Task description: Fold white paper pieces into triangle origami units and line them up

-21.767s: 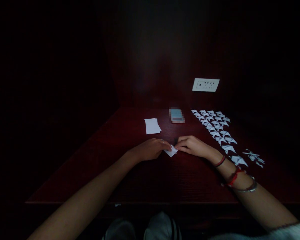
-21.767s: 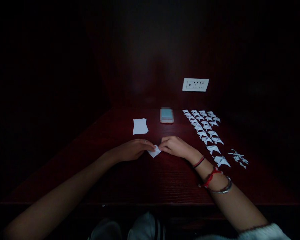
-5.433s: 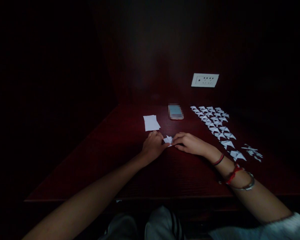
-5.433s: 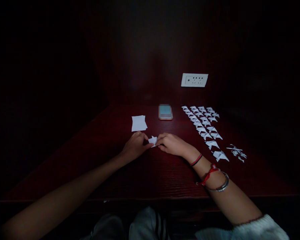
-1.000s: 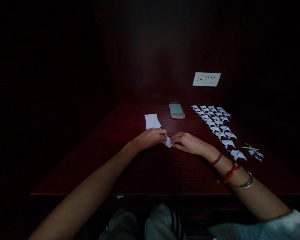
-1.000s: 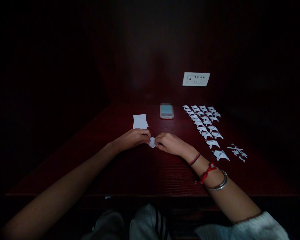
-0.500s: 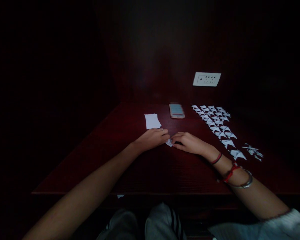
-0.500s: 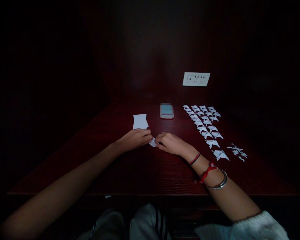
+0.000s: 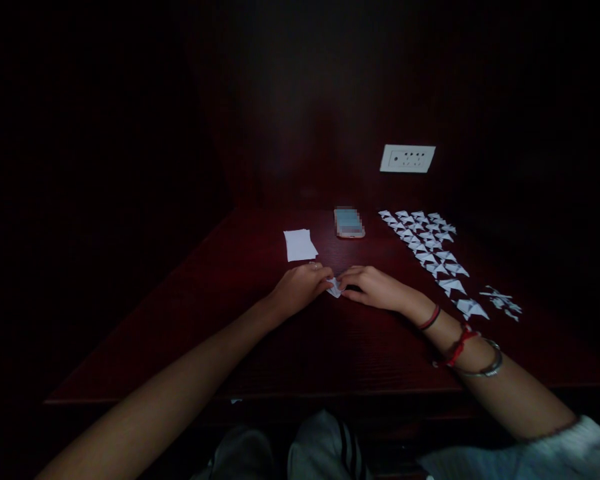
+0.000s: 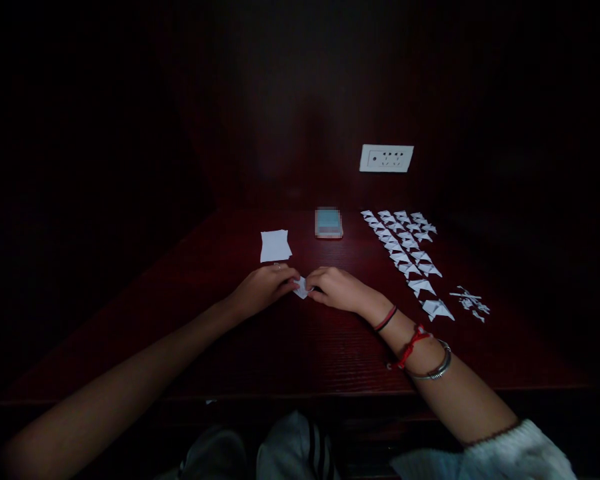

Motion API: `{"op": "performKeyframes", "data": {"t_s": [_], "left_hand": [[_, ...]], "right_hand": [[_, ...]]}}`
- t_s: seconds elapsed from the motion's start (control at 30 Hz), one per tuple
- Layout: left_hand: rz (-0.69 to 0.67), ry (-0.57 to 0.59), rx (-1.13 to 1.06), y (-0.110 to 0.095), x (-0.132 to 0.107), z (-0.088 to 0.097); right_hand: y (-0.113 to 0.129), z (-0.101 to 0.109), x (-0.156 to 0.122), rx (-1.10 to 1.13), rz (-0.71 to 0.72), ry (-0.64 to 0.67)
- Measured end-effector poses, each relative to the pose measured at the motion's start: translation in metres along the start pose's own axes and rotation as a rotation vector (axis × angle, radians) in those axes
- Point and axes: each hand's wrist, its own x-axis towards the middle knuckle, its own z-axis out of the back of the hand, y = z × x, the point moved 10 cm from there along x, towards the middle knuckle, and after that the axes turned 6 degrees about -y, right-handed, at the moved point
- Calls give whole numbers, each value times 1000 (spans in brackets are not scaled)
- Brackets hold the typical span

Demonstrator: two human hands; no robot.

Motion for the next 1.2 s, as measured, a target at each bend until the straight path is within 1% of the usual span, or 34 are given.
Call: {"op": "performKeyframes", "data": {"t_s": [0.2,0.33,0.5,0.63,0.83,0.93,1.07,1.2], "left_hand": [[135,-54,-48,7,-4,0],[202,-90,-75,7,-7,-1],[220,-107,-103,5,-8,-4],[200,-125,-116,2,-9,-4],[241,-109,-97,6,-10,-8],[229,-94,-51,4,-10,-8],[172,-52,33,-4,-8,-6],[44,24,149,-15,-7,-5]], "right_hand": [[1,0,0,-2,4,4],[3,0,0,5,11,7],[3,-2,-2,3,28,22],[1,-2,-1,-3,25,11],[3,-2,-1,2,38,12],[2,-2,0,2,31,12],[1,-2,0,16,35,14],[0,-2,-1,33,38,11]]}}
